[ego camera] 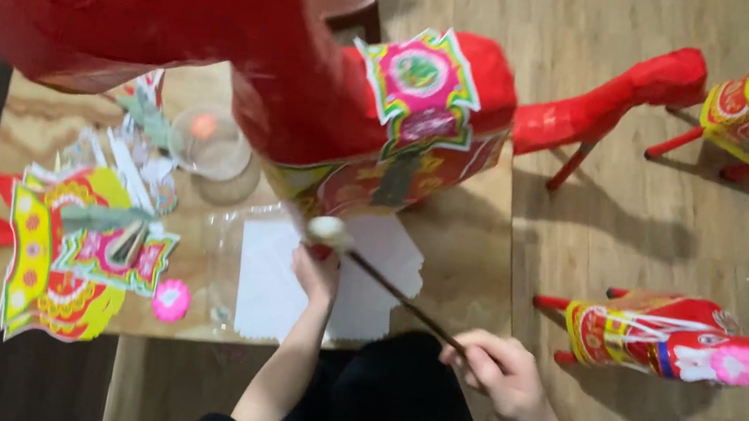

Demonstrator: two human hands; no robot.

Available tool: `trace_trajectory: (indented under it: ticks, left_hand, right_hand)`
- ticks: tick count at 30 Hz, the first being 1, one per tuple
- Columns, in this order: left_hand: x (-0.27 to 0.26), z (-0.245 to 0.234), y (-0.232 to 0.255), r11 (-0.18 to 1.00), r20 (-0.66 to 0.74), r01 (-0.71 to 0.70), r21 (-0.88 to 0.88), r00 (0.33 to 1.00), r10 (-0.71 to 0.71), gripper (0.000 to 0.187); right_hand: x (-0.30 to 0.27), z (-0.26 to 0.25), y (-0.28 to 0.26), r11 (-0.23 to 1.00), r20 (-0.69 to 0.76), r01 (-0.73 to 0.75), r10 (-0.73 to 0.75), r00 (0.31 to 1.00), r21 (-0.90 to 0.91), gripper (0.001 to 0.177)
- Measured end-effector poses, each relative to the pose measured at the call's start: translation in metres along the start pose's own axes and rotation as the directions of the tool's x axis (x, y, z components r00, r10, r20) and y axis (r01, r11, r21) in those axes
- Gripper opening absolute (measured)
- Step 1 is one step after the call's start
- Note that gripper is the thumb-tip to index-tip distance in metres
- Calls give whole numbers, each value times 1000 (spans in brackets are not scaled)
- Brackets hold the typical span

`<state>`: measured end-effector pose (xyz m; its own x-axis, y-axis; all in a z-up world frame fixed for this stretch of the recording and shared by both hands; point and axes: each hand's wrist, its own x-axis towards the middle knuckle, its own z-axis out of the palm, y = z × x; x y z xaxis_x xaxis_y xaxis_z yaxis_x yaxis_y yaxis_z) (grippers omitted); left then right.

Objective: Assembling a traditional paper horse by gluing decorative paper elements onto a red frame.

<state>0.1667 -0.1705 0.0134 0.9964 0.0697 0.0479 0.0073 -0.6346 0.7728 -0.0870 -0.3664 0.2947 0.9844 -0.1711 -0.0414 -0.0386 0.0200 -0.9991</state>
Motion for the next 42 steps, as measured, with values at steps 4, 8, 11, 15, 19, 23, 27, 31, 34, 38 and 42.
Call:
trace_trajectory:
  ticks: [4,8,11,15,19,23,27,31,34,38,42]
  left_hand:
    - [35,6,-4,967,110,196,-162,978,-180,40]
    - [82,-12,2,968,269,155,-197,958,-99,40]
    - [127,-10,1,931,468,128,-343,882,51,33]
    - [188,-1,-12,903,712,249,-350,698,83,29]
    - [228,4,-12,863,862,409,-297,503,59,35]
    - [242,26,-27,859,897,433,-273,437,65,30]
    - [243,45,-35,865,902,405,-295,418,112,39]
    - [241,61,-35,830,858,362,-425,452,243,50]
    - [234,65,-23,848,752,187,-496,580,312,51]
    - [214,48,-4,858,659,87,-506,682,319,63]
    - [205,21,20,961,654,147,-236,755,45,73]
  right_hand:
    - [-37,-39,34,976,-286,-37,100,953,216,30]
    - [-36,-57,14,969,-389,40,61,919,245,31]
    - [-32,-61,-6,989,-497,54,22,868,138,31]
    - [-35,-65,-12,983,-506,120,-33,862,141,30]
    - [-35,-58,-13,998,-573,9,31,819,67,31]
    - [-28,-47,-8,997,-569,-14,54,820,74,30]
    - [-30,-40,-4,984,-522,51,46,851,170,30]
    - [-27,-38,3,982,-512,75,23,858,171,32]
    - [-14,-41,-2,992,-485,108,-65,872,60,31]
    - [6,-44,-12,988,-554,84,1,833,128,27]
    - [11,-71,10,985,-430,170,-138,892,38,28]
